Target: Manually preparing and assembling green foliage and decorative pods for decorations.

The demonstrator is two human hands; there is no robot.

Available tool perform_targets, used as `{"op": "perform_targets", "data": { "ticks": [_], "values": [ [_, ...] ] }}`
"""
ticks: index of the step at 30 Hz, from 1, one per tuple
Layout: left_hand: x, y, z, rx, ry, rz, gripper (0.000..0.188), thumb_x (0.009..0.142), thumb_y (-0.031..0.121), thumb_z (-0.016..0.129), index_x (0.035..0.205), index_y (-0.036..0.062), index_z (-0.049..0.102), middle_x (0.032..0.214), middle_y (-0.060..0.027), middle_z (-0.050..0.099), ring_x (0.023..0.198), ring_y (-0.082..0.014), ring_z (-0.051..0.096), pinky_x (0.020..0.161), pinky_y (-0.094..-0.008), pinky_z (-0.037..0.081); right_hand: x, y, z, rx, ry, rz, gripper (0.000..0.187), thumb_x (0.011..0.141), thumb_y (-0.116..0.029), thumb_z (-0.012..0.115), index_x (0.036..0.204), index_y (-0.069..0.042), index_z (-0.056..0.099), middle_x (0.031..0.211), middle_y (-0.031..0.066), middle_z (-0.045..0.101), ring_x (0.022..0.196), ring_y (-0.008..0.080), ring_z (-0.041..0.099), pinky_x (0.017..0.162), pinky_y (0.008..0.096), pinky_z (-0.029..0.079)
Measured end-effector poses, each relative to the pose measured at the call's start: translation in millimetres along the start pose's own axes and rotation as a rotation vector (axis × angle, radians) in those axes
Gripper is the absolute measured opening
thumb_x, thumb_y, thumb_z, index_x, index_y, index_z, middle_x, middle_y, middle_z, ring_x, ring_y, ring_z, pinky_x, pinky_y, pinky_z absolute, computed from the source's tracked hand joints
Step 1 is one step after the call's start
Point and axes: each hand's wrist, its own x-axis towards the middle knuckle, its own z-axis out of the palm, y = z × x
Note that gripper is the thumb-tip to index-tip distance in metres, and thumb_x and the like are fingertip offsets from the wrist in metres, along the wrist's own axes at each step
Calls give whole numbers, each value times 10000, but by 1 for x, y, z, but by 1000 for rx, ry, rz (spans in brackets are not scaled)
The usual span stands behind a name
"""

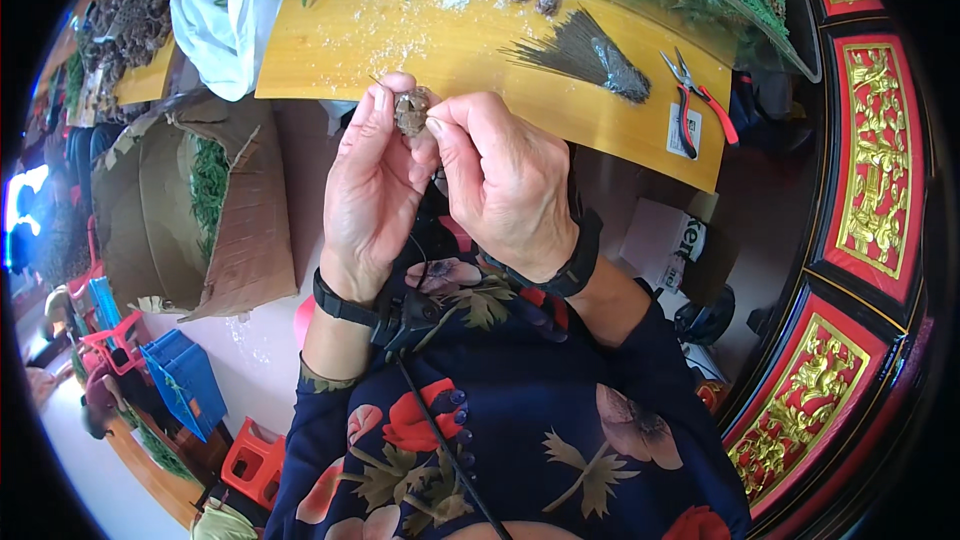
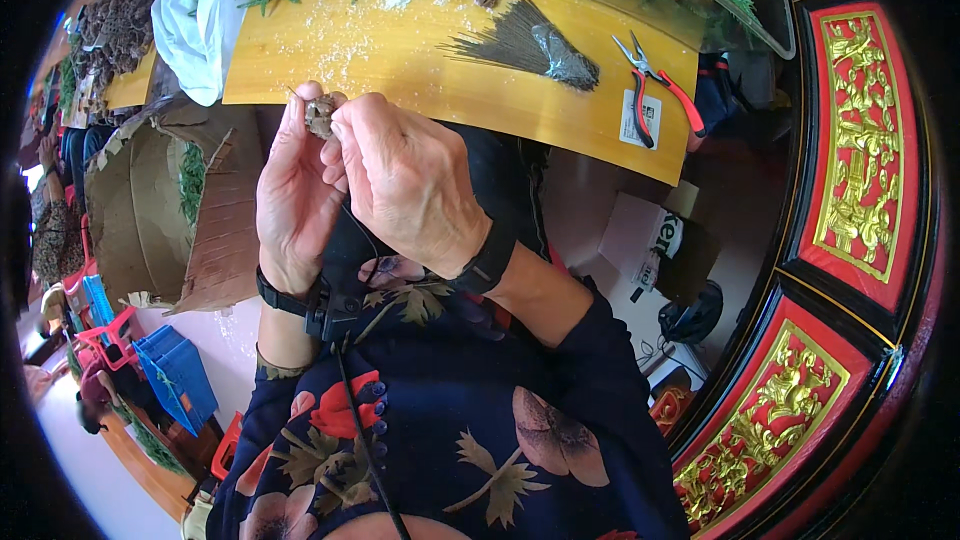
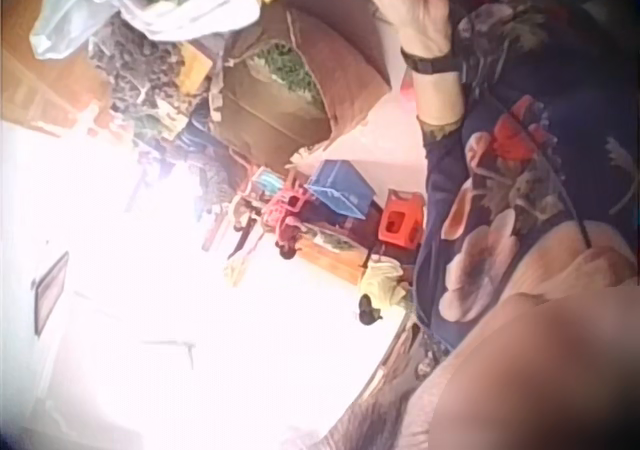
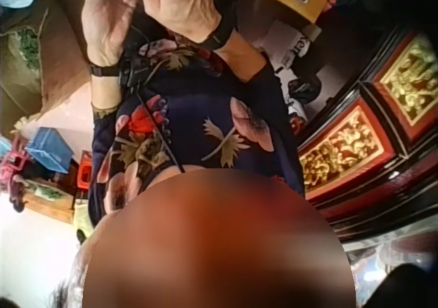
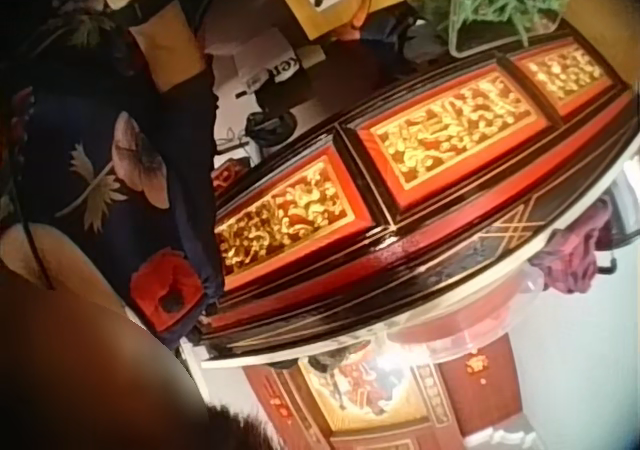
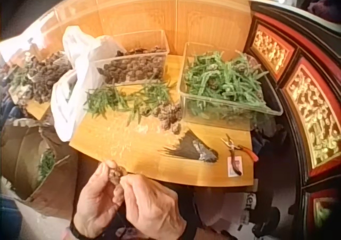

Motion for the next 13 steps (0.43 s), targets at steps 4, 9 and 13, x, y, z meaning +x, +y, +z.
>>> {"op": "perform_targets", "data": {
  "ticks": [4,9,13],
  "values": [
    [-1,1,3,-3,58,13,259,1025,223,440,1195,48,529,1050,-82,572,679,-99,485,604,-204,412,-2,3,0,-9,13,-16,74,862,39,610,898,-21,586,712,81,653,630,197,672,568,282,512],
    [-1,-3,4,-99,139,-70,268,1025,223,440,1209,47,525,1037,-80,574,675,-98,482,598,-205,412,-3,6,-1,-46,4,-22,68,866,35,610,891,-23,584,716,79,665,637,189,679,571,275,518],
    [-1,-2,-4,-53,-66,-55,275,1023,224,444,1221,50,524,1045,-83,567,709,-101,483,623,-202,422,1,3,-3,76,-51,111,53,879,21,606,904,-22,588,737,63,684,647,164,686,571,261,523]
  ]
}}
